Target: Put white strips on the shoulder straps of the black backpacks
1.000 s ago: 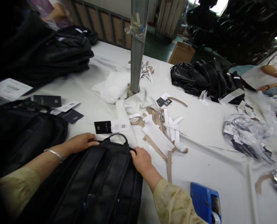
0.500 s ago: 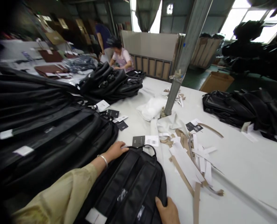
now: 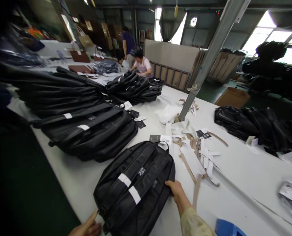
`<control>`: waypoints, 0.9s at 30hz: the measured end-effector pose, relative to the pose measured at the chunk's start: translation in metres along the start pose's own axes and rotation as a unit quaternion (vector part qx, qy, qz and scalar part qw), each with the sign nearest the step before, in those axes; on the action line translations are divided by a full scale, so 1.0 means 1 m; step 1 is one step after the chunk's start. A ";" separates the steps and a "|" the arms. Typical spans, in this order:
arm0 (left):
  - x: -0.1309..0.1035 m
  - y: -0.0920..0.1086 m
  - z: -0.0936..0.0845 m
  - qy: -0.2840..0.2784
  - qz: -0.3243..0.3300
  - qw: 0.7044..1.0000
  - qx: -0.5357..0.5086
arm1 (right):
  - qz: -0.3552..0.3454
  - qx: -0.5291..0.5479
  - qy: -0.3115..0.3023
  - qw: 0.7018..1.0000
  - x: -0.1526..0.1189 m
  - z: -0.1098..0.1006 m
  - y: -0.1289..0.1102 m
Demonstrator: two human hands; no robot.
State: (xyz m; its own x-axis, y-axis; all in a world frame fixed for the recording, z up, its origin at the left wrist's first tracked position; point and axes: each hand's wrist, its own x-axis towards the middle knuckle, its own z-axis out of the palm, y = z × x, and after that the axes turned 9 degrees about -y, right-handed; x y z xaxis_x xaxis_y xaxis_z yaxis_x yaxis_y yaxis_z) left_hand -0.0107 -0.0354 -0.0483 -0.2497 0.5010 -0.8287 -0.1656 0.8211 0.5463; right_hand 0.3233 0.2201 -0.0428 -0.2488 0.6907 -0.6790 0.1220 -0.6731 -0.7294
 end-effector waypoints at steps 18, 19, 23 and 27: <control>-0.012 0.035 0.064 -0.210 0.178 0.899 -0.339 | -0.092 -0.043 -0.011 0.995 -0.042 0.024 -0.010; -0.011 0.036 0.063 -0.201 0.188 0.898 -0.343 | -0.095 -0.024 -0.014 0.995 -0.039 0.024 -0.009; -0.024 0.054 0.054 -0.209 0.241 0.889 -0.330 | -0.114 0.124 -0.025 0.985 -0.031 0.018 -0.021; -0.062 0.097 0.031 -0.230 0.299 0.872 -0.312 | -0.154 0.171 -0.044 0.972 -0.044 0.020 -0.066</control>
State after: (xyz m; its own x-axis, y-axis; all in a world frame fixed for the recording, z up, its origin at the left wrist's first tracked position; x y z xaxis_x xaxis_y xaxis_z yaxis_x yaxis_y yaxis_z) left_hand 0.0184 0.0219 0.0524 -0.0841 0.9633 -0.2551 -0.6600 0.1380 0.7385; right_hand 0.3065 0.2289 0.0370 -0.3055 0.8580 -0.4129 -0.2931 -0.4973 -0.8166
